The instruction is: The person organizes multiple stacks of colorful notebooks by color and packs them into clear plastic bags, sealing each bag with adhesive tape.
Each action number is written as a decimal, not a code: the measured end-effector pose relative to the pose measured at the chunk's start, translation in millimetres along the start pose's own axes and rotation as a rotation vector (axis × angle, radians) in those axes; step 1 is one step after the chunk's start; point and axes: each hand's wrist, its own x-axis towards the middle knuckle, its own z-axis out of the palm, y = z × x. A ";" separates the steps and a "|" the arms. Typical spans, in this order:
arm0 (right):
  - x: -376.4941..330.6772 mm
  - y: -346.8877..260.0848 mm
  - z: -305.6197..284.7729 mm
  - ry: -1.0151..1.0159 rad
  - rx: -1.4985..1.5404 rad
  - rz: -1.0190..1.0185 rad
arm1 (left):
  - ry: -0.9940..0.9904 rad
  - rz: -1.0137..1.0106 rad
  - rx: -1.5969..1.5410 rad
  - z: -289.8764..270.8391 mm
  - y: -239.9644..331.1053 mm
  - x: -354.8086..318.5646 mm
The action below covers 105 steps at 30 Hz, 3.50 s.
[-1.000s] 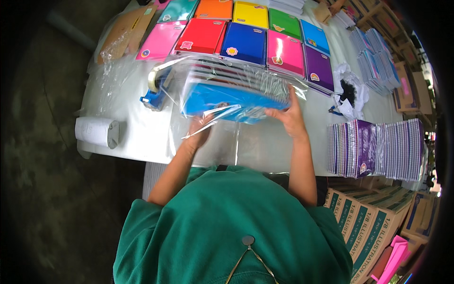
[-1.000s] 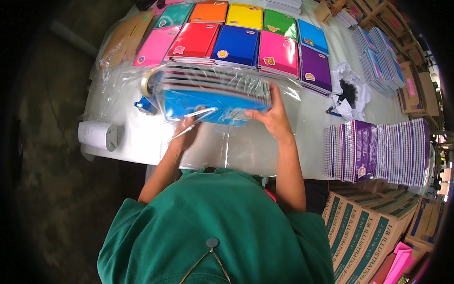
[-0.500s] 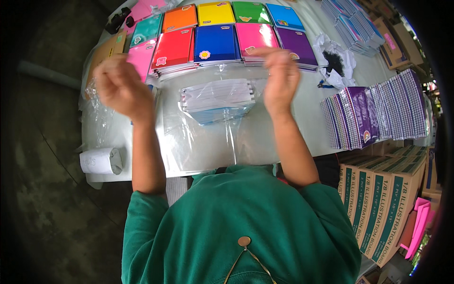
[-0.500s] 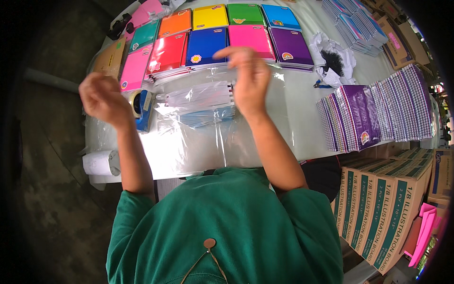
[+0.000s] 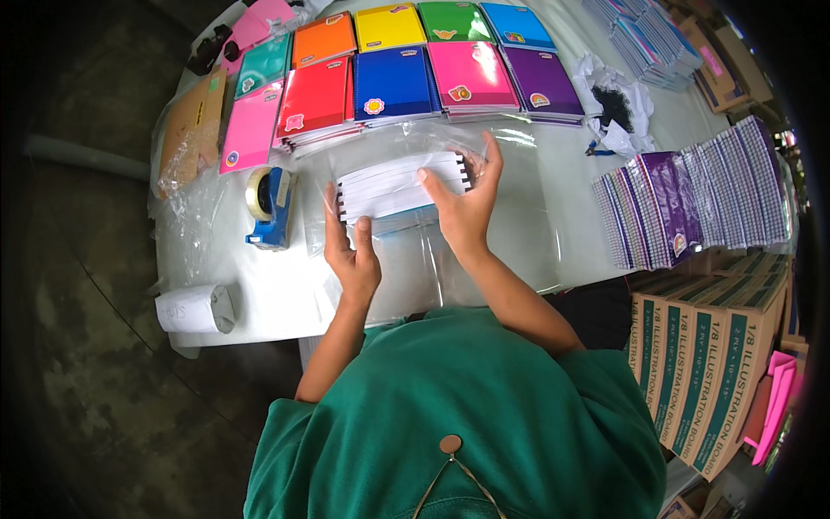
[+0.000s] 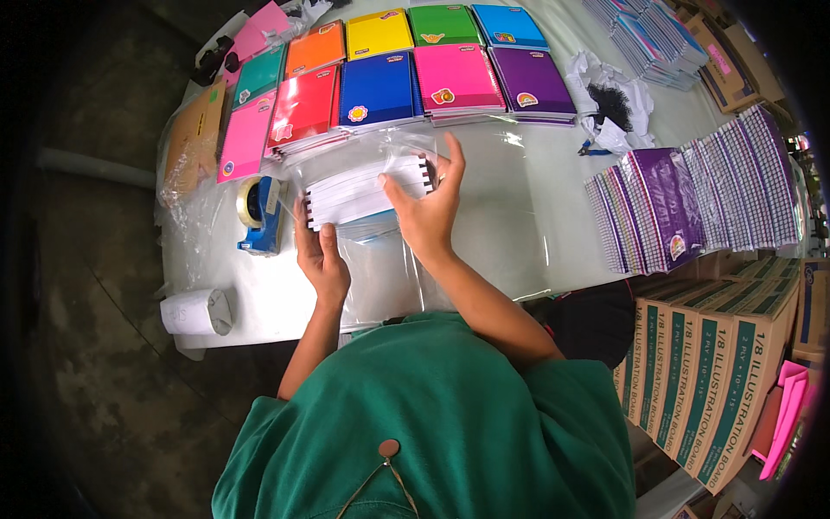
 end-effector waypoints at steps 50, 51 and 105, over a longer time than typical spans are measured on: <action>-3.1 5.7 4.7 -0.094 -0.287 -0.706 | -0.406 0.392 0.352 18.0 34.9 63.2; -1.1 -0.3 10.5 0.017 -0.155 -0.619 | -0.434 0.401 0.321 15.7 33.7 61.8; -14.8 -45.6 -44.2 -0.872 -0.931 -0.607 | -0.090 -1.401 -0.763 -42.5 -90.6 -41.5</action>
